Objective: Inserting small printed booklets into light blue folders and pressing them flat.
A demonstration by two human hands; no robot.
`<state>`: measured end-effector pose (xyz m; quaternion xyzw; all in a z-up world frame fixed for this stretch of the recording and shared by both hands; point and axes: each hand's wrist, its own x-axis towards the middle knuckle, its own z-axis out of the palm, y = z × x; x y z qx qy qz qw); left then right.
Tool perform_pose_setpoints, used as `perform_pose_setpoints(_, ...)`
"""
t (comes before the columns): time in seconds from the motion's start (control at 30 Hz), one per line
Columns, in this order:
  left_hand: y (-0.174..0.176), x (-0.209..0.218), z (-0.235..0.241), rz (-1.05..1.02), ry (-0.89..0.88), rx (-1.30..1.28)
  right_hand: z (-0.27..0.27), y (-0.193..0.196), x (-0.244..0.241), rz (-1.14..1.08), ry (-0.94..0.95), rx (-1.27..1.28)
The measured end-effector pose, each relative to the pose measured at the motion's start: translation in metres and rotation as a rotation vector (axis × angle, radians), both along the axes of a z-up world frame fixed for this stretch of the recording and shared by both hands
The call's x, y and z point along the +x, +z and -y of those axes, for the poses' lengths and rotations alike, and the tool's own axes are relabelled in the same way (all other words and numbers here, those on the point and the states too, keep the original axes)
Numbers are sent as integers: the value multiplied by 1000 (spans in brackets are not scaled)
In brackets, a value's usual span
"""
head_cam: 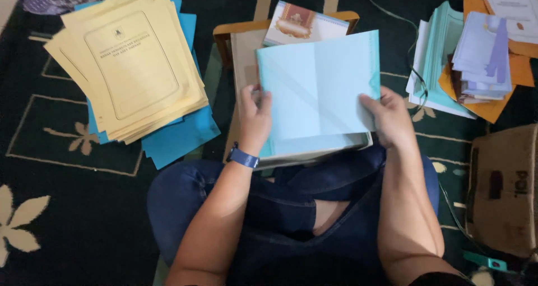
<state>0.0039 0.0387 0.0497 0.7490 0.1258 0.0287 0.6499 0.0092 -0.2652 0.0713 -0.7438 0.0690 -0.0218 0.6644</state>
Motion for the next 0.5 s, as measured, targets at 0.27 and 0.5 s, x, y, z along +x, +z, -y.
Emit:
perform_pose_setpoints(0.27,5,-4,-29,8,-75,530,25,-11,5,-223,50,-508)
perform_pose_setpoints(0.5,-11,-4,-37,-106,-154,727,1,6,5,-412,180,-739)
